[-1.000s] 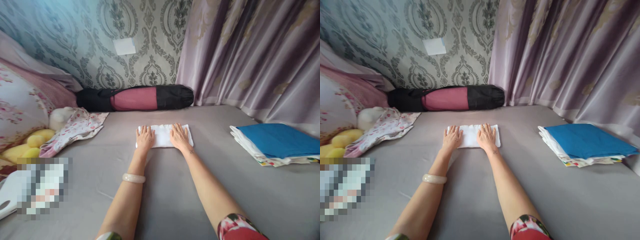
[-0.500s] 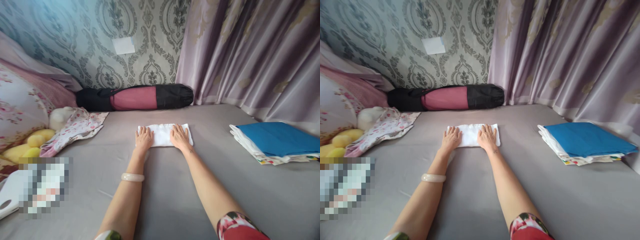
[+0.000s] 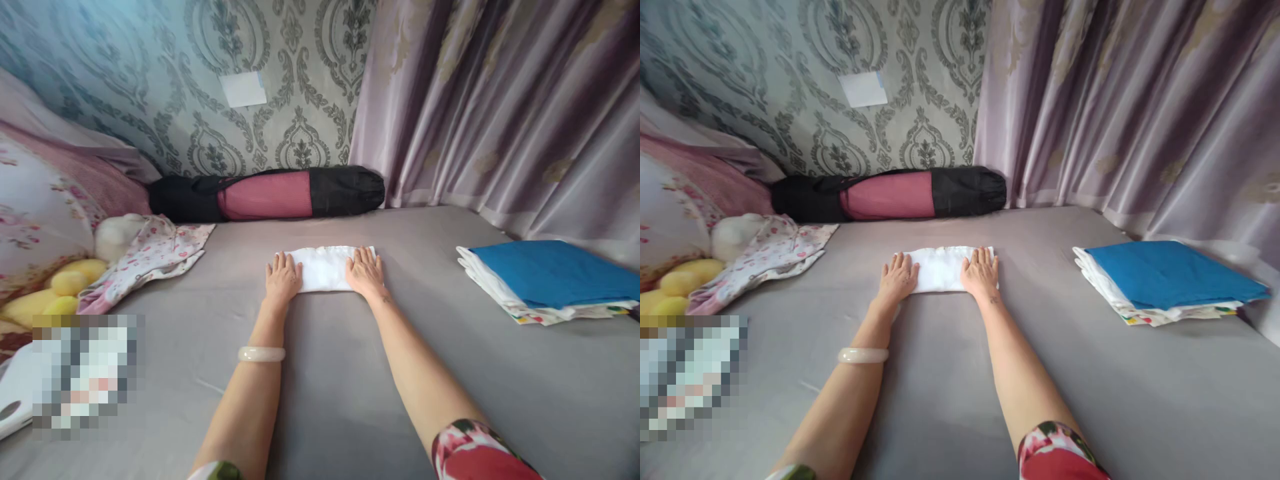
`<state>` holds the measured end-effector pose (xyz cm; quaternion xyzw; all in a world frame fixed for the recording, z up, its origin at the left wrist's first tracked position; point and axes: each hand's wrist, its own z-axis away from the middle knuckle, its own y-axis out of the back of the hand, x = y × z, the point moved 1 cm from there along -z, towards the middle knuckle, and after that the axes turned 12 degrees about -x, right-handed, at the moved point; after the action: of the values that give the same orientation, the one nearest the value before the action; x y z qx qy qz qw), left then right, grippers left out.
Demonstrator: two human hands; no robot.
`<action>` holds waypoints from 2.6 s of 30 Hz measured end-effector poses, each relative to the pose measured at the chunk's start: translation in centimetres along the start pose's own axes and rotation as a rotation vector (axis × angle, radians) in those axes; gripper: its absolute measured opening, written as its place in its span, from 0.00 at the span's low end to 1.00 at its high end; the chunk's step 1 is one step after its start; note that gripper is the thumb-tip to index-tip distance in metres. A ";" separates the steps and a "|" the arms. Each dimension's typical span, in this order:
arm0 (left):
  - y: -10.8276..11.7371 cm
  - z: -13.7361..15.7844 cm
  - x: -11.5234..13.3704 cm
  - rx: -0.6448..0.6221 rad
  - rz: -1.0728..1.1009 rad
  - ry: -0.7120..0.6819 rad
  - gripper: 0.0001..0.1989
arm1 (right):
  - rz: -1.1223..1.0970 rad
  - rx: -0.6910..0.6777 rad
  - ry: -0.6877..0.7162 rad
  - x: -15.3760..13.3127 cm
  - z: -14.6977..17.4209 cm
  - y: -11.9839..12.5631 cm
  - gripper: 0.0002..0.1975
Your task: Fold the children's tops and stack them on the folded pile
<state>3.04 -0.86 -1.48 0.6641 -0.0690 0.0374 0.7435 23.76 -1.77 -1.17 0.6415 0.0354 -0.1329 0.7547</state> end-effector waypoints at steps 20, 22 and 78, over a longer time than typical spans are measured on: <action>0.2 -0.4 -1.6 -0.008 0.239 0.099 0.28 | -0.032 -0.008 -0.124 2.5 -0.5 0.4 0.32; 0.7 -0.7 -1.9 0.043 0.311 0.114 0.25 | -0.015 0.025 -0.096 2.3 -0.5 0.7 0.31; -1.0 -0.8 -5.9 0.553 1.449 0.332 0.15 | 0.049 0.089 0.338 -7.5 0.9 -1.9 0.27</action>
<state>-2.56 0.07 -3.47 0.6003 -0.3605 0.6263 0.3426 15.96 -1.74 -1.13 0.6880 0.1403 -0.0065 0.7120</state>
